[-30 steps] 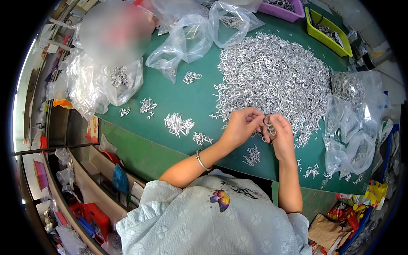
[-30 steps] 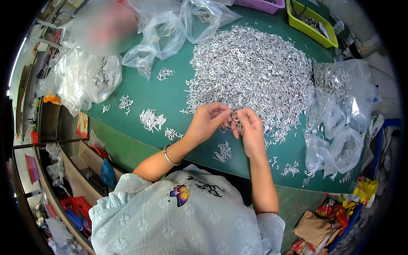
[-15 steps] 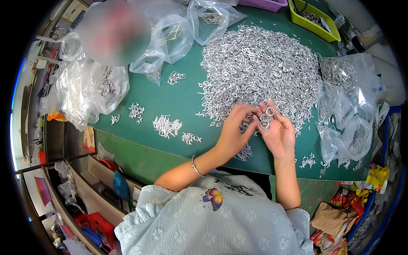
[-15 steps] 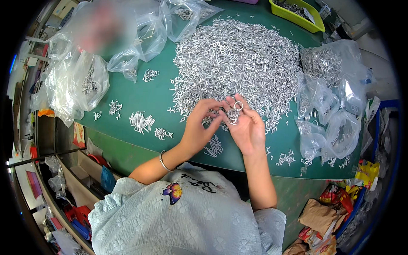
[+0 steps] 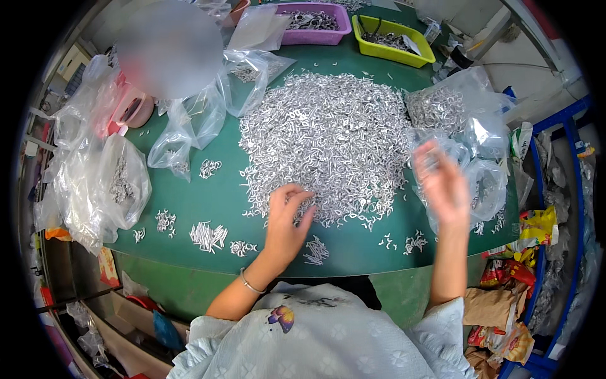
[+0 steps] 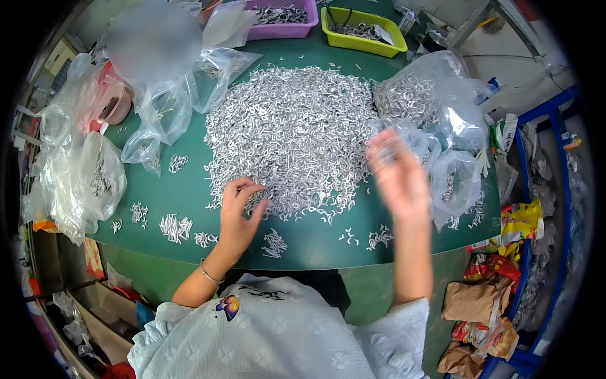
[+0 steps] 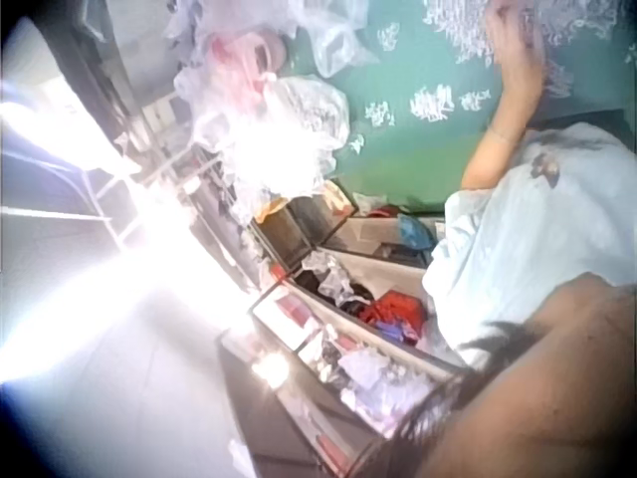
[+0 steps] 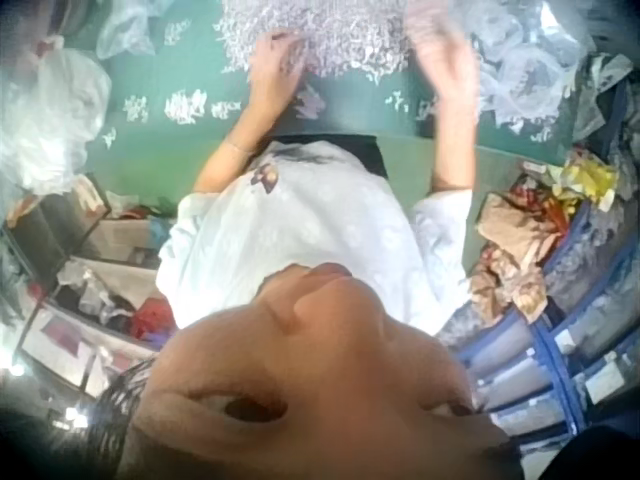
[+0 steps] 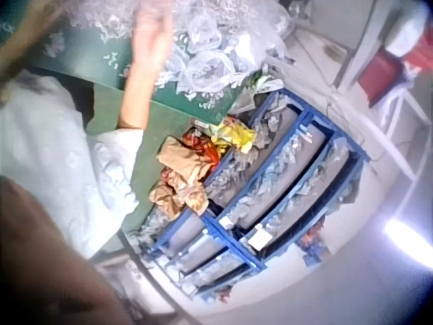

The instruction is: The person sorts silver-colored flower-shaped metal pieces by hand on a green table, picking them up from a large pile and separating them into smaller groups.

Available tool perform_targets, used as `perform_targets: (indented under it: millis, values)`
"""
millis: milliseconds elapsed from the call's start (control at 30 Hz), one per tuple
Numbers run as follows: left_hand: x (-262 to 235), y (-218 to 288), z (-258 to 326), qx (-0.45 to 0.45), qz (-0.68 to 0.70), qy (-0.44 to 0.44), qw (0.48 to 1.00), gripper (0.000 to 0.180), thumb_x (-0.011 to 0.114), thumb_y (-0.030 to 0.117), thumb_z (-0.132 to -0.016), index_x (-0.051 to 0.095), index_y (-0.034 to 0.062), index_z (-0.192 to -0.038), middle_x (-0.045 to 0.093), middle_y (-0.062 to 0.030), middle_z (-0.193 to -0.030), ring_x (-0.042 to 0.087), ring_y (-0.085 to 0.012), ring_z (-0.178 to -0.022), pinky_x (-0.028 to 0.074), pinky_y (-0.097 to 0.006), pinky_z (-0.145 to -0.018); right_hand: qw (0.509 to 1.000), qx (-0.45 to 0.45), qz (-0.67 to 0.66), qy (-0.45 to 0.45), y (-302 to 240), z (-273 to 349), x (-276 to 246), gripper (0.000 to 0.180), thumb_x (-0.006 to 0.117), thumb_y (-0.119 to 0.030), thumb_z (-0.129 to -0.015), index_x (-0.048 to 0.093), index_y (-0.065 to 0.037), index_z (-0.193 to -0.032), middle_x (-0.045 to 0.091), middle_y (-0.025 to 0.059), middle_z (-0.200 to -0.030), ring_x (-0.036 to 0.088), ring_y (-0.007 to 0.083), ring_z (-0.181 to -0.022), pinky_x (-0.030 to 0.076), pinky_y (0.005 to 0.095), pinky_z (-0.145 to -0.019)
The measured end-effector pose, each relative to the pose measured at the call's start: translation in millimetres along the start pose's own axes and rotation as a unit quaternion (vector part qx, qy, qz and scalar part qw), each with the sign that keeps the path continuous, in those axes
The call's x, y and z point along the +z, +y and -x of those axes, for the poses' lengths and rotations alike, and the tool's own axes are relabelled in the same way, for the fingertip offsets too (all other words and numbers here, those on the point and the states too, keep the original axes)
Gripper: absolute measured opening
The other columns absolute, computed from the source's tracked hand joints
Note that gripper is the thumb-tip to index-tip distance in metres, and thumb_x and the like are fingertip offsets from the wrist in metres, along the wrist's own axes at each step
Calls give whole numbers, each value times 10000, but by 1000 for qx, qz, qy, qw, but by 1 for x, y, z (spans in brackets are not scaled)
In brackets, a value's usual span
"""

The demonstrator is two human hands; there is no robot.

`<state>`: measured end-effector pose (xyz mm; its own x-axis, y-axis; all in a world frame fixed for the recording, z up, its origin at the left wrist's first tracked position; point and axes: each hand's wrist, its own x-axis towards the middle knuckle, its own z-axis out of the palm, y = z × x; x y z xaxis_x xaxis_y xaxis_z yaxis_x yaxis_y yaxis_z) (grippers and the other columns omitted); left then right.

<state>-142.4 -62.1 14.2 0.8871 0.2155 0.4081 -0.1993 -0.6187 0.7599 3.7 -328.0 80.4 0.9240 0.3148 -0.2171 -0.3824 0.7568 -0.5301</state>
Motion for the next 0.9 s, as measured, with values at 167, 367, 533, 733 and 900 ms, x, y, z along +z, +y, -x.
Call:
perform_targets:
  millis: [167,367,533,733,900]
  values:
    - [-10,-11,-4,-19,-31,-10,999,318,719,-28,-748,617,18,-1046,540,-139,-1108,524,-308,-999,434,-387,-886,933,-293,186,98,-165,-92,-1,258,486,-107,-970,519,106,-1111,531,168,-1058,537,309,-1059,442,457,-1021]
    - [-14,-19,-2,-32,-52,-34,998,315,707,3,-772,613,13,-1072,538,-147,-1137,514,-333,-1066,423,-404,-921,900,-138,367,191,-204,-151,4,418,537,-195,-974,431,84,-1266,521,201,-1224,502,287,-1111,400,399,-1010]
    - [-16,-33,-8,-33,-88,-49,994,336,692,29,-793,606,17,-1118,528,-161,-1223,493,-360,-1153,411,-419,-966,581,-327,736,117,-156,-113,23,366,575,-181,-939,555,8,-1252,580,157,-1253,534,244,-1116,392,369,-991]
    - [24,-36,-52,49,-180,-82,979,485,680,106,-832,520,52,-1287,454,-164,-1381,403,-387,-1294,340,-497,-1058,548,-293,777,-102,44,-18,8,429,661,-174,-858,550,-25,-1244,555,173,-1254,482,343,-1217,347,414,-1050]
    - [43,-43,-54,53,-266,-158,950,499,654,133,-849,495,69,-1318,434,-173,-1387,368,-403,-1311,295,-551,-1079,446,-263,837,-175,121,-11,-18,514,710,-294,-821,563,-81,-1265,404,169,-1415,304,379,-1357,252,571,-1064]
